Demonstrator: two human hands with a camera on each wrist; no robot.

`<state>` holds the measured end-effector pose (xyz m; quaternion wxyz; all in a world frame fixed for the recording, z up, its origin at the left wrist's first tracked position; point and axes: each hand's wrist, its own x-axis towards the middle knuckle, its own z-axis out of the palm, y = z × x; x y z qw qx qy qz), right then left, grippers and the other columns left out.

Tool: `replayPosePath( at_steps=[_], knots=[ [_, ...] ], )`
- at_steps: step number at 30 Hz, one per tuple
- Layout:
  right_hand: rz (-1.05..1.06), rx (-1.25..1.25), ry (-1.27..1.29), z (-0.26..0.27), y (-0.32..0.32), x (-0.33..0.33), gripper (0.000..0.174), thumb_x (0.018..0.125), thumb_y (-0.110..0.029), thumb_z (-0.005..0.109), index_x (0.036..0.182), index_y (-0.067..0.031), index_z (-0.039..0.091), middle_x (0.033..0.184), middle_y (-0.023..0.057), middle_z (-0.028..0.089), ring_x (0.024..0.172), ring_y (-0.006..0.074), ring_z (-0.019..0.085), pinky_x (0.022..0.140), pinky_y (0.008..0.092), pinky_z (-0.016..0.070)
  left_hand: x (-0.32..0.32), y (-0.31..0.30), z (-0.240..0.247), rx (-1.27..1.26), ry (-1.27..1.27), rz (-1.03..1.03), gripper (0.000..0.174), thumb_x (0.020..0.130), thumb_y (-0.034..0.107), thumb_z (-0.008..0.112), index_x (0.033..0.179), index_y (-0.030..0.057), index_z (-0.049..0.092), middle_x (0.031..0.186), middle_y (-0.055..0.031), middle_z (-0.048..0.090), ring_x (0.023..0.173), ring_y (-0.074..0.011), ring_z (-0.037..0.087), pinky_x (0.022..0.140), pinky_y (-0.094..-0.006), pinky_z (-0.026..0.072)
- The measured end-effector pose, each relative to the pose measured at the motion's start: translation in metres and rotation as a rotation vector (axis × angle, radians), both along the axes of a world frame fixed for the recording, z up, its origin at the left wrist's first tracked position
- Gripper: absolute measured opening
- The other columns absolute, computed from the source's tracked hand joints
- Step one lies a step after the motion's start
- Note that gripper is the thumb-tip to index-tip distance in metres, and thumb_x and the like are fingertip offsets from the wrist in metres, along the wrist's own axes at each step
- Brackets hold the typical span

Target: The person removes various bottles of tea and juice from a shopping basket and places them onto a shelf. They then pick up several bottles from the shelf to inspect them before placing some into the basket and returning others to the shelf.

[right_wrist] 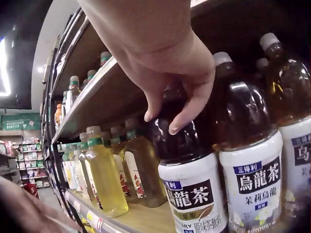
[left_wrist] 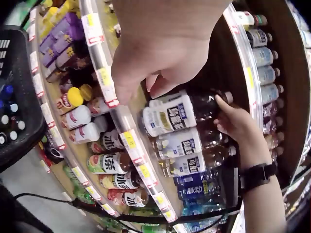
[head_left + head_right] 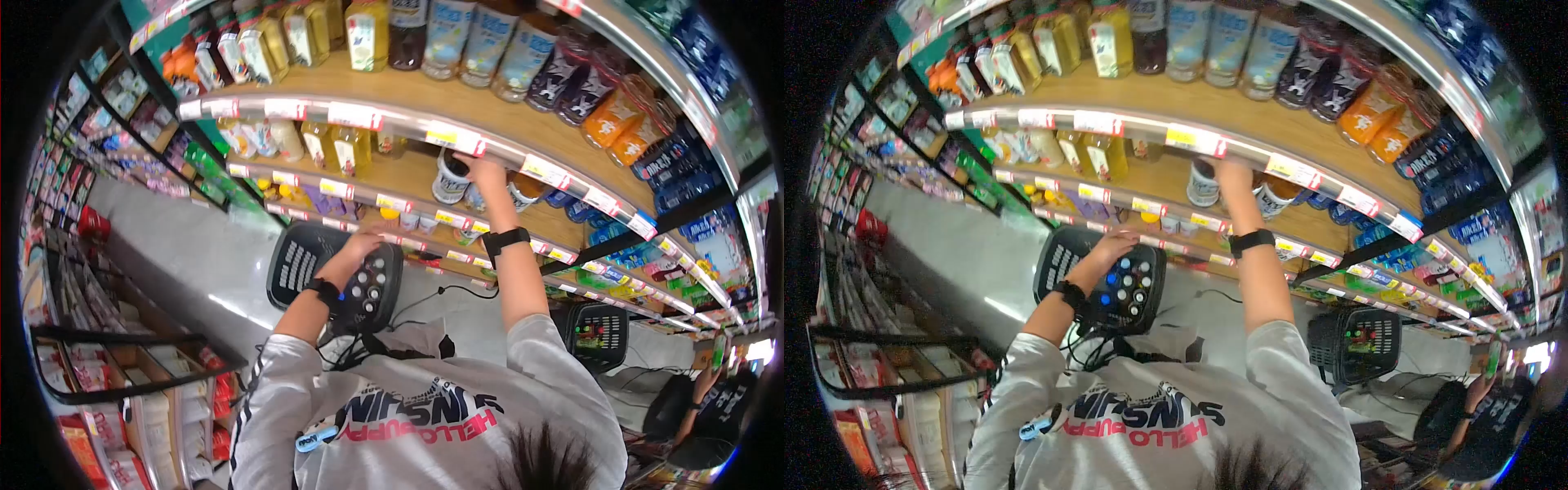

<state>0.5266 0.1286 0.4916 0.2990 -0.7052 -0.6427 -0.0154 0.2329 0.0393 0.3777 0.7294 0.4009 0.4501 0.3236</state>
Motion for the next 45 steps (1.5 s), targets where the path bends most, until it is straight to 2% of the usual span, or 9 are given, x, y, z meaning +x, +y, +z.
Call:
replayPosePath(
  at_steps=[1,5,8,13,19,29,37,40,45],
  knots=[
    [-0.072,-0.384,0.22,0.001,0.003,-0.001,0.046,0.071,-0.046,0.063,0.09,-0.0043,0.061,0.063,0.0102,0.062,0.057,0.0229,0.061,0.061,0.0351,0.0477,-0.018,-0.005,-0.005,-0.043,-0.001,0.029,0.038,0.078,0.009,0.056,0.114,0.0065,0.046,0.108,-0.0078,0.054,0.098,-0.0178,0.053,0.081,-0.0289,0.0418],
    [-0.051,0.207,-0.054,-0.019,-0.019,-0.015,0.04,0.072,-0.031,0.067,0.074,0.0078,0.057,0.054,0.0162,0.057,0.054,0.0284,0.058,0.054,0.0337,0.0447,-0.11,-0.029,-0.092,-0.199,0.046,0.153,0.035,0.079,0.012,0.053,0.113,0.0102,0.048,0.102,-0.0082,0.057,0.092,-0.0205,0.056,0.08,-0.0327,0.0419],
    [0.094,0.294,0.506,-0.017,-0.07,-0.069,0.059,0.076,0.0,0.056,0.127,0.0023,0.025,0.137,0.019,0.012,0.096,0.0227,0.053,0.087,0.0355,0.0398,-0.167,-0.06,-0.169,-0.352,0.421,0.299,0.03,0.082,0.018,0.048,0.111,0.01,0.049,0.095,-0.0082,0.059,0.082,-0.023,0.059,0.067,-0.0356,0.0442],
    [0.291,-0.193,0.12,-0.171,-0.133,-0.12,0.04,0.068,0.003,0.055,0.108,-0.001,0.049,0.111,0.0174,0.05,0.109,0.0339,0.044,0.093,0.0393,0.0321,-0.235,-0.111,-0.29,-0.617,0.345,0.507,0.025,0.078,0.017,0.046,0.097,0.0025,0.053,0.079,-0.0091,0.058,0.056,-0.0172,0.055,0.038,-0.03,0.0392],
    [0.178,-1.124,0.818,-0.355,-0.172,-0.22,0.026,0.076,-0.005,0.056,0.102,-0.0026,0.053,0.093,0.0055,0.056,0.085,0.0144,0.054,0.075,0.0271,0.0426,-0.2,-0.123,-0.332,-0.633,-0.153,0.495,0.034,0.078,0.017,0.054,0.109,0.0058,0.048,0.087,-0.0061,0.057,0.072,-0.0162,0.058,0.057,-0.0285,0.0465],
    [-0.177,-1.36,0.899,-0.631,-0.148,-0.355,0.035,0.078,-0.015,0.057,0.112,-0.0154,0.051,0.08,0.0012,0.054,0.065,0.0103,0.05,0.05,0.0223,0.0371,-0.198,-0.072,-0.469,-0.724,-0.016,0.418,0.051,0.082,0.018,0.049,0.129,0.0092,0.032,0.12,-0.0111,0.045,0.108,-0.0225,0.043,0.086,-0.0369,0.0347],
    [-0.246,-1.534,1.138,-0.689,-0.121,-0.387,0.032,0.074,-0.014,0.061,0.104,-0.0157,0.054,0.087,0.0081,0.056,0.07,0.0172,0.055,0.056,0.0275,0.0431,-0.213,-0.045,-0.471,-0.997,-0.027,0.467,0.059,0.08,0.026,0.05,0.132,0.0177,0.025,0.112,-0.0086,0.045,0.101,-0.0233,0.044,0.079,-0.0377,0.0355],
    [0.163,-1.401,1.006,-0.679,-0.127,-0.382,0.029,0.072,-0.019,0.063,0.1,-0.0136,0.056,0.086,0.0077,0.058,0.074,0.0186,0.057,0.062,0.0294,0.0457,-0.217,-0.054,-0.487,-1.006,-0.094,0.53,0.055,0.08,0.026,0.05,0.13,0.0201,0.029,0.109,-0.0075,0.046,0.094,-0.0227,0.047,0.076,-0.038,0.0379],
    [0.434,-1.25,0.453,-0.531,-0.115,-0.384,0.032,0.066,-0.022,0.067,0.094,-0.0103,0.058,0.086,0.0128,0.061,0.077,0.0223,0.06,0.066,0.0325,0.0456,-0.232,-0.065,-0.459,-0.937,-0.063,0.57,0.056,0.08,0.033,0.048,0.13,0.0221,0.026,0.113,-0.0084,0.045,0.091,-0.0241,0.05,0.077,-0.0449,0.0403]
  ],
)
